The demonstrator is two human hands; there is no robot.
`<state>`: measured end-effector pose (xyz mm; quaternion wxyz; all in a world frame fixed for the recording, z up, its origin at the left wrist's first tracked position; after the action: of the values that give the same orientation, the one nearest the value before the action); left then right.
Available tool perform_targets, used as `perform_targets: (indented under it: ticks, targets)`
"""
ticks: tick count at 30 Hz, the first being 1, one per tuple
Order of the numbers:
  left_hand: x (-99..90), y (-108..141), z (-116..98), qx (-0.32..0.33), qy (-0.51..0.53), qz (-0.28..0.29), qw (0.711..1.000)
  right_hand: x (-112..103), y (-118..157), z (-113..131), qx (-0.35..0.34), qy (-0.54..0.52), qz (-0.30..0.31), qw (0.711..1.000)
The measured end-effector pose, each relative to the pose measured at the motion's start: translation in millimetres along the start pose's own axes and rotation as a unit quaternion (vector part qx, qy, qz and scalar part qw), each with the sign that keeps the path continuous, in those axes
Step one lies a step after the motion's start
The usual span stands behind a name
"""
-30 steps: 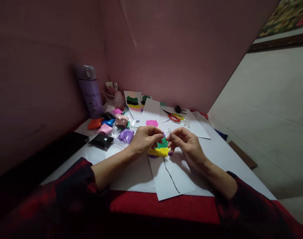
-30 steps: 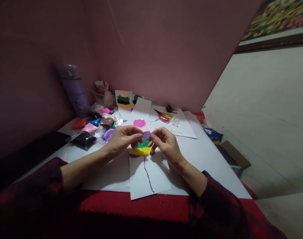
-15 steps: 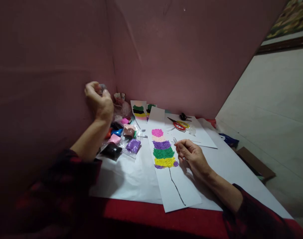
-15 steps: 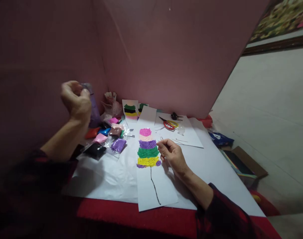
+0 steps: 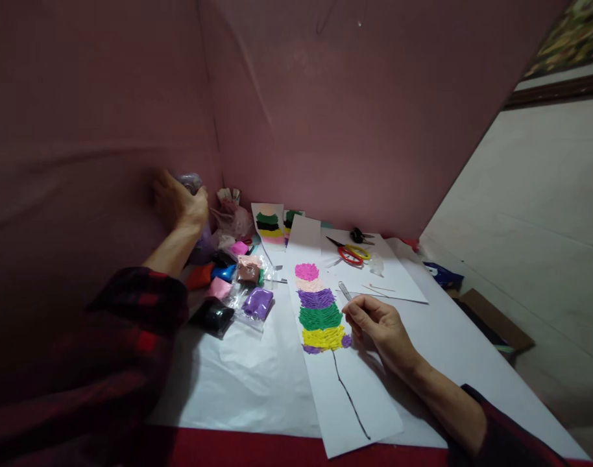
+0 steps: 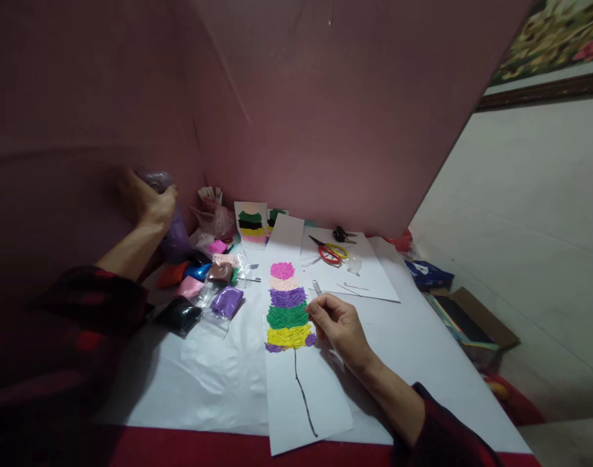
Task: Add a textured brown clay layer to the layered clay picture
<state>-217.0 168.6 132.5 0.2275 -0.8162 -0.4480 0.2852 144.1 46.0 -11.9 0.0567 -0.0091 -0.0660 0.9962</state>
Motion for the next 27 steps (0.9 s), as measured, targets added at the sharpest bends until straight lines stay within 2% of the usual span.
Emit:
perform_targets:
  ticks: [2,3,8,12,16,17,18,21,22,24,27]
  targets:
    - [-5.8,-3,2,-0.01,-0.026,-0.077,0.997,0,1,-2,0.011,-0.004,0.0,1.0]
    - [-6.0,-3,2,-0.007,-0.033,-0.087,0.996,1,1,-4,0.017,-0.005,0.0,1.0]
    - [-5.3,-4,-2,0.015,-0.043,-0.09,0.995,1,1,-3,0.017,-0.002,-0.001,1.0]
    - [-14.0,-8,-14,0.025,-0.045,-0.111,0.992,1,0,-2,0.009,-0.004,-0.013,1.0]
    - [-28.4,-7,-45,0.123,-0.022,-0.129,0.984,2,0,-2,0.013,-0.008,-0.017,1.0]
    - [-30.4,-5,-53,0.152,-0.018,-0.114,0.982,2,1,-1,0.015,-0.008,-0.02,1.0]
    - [-30.5,-2,-59,0.175,-0.019,-0.079,0.981,2,1,0,0.017,-0.007,-0.022,1.0]
    - [-22.4,18,-63,0.207,-0.051,0.103,0.972,3,3,4,0.016,-0.004,-0.026,1.0]
    - [-16.9,29,-59,0.213,-0.089,0.193,0.954,3,4,6,0.016,-0.003,-0.026,1.0]
    - [-8.1,57,-43,0.265,-0.173,0.356,0.879,3,5,8,0.016,-0.002,-0.025,1.0]
    - [-7.1,83,-13,0.255,-0.235,0.431,0.833,3,5,8,0.014,-0.005,-0.026,1.0]
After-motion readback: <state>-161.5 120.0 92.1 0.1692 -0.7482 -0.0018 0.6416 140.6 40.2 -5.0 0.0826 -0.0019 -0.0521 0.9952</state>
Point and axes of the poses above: each hand's wrist, its own y-axis away from the middle knuckle, its own x-axis out of the palm, z = x × y, the point moved 5 cm from there along -y, towards the middle knuckle, and after that the axes turned 11 degrees about -z, right-handed, at the moved point
